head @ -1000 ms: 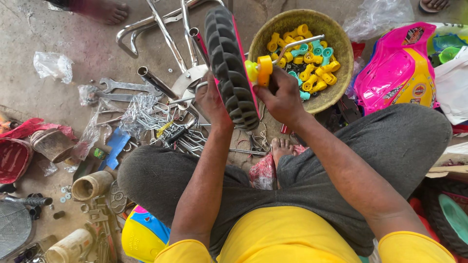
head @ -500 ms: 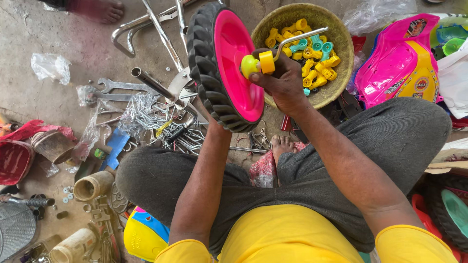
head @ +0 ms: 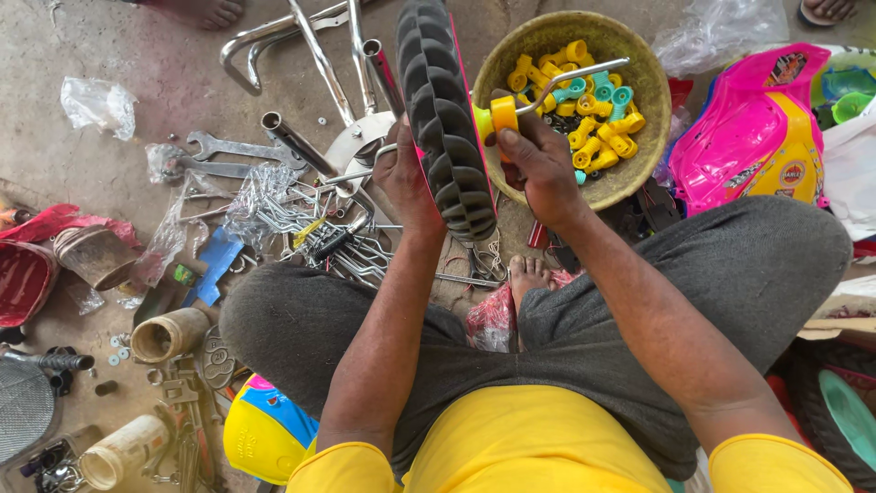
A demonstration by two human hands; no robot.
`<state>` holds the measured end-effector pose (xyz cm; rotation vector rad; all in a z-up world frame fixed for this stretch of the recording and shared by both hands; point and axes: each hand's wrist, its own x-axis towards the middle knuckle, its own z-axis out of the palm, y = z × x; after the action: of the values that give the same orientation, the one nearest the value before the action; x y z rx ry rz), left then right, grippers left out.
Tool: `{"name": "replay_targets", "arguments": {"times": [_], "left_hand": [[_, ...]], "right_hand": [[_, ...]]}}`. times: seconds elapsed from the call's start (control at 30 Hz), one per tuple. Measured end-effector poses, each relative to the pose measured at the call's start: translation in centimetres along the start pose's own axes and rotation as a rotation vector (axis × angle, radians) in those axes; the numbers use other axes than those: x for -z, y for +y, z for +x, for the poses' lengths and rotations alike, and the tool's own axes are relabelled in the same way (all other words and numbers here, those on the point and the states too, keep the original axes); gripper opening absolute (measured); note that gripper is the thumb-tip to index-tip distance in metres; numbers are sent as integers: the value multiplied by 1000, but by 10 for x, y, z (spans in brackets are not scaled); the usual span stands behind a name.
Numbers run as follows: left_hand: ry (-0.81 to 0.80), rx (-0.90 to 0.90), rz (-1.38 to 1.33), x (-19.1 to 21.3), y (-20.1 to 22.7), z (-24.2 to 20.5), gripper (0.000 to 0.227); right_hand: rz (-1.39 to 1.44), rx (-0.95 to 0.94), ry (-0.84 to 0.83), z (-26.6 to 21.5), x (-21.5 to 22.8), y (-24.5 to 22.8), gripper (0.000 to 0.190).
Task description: The person assembles a child's tricycle wheel by attaching a pink wheel to a metal axle using a wrench. They then add yellow plastic stabilizer wheels to the axle and secure them with nuts from a nearby bowl.
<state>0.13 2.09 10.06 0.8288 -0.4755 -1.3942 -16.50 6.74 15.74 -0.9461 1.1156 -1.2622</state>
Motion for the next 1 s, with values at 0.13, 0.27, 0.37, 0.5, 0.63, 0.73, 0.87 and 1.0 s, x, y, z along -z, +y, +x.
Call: {"name": "replay_targets", "arguments": {"times": [0.13,0.27,0.37,0.5,0.63,0.73,0.87,1.0], "left_hand": [[-54,-26,40,-8,18,-2,24],[-89,-118,82,-15,25,-6,27],[-80,-147,127,-16,29,-8,29],[-111,-134,110,-14,31,-9,30],[-88,-114,68,-16,33,-8,32],[-67,-86,69,-18,32,-10,32],[-62,-100,59,-20,32,-10,31],[-62,-77,20,-21,32,-8,30]], "right_hand": [[-51,24,-92,2,4,3,41],[-130,21,-100,5,5,0,54],[-142,25,-100,4,-1,-2,55],[-143,23,-85,1,-3,-4,48],[-95,-13,-84,2,-2,-4,38],[-54,-82,-54,2,-2,-4,35],[17,-102,5,3,1,-10,36],[3,-74,27,4,6,-13,36]]}}
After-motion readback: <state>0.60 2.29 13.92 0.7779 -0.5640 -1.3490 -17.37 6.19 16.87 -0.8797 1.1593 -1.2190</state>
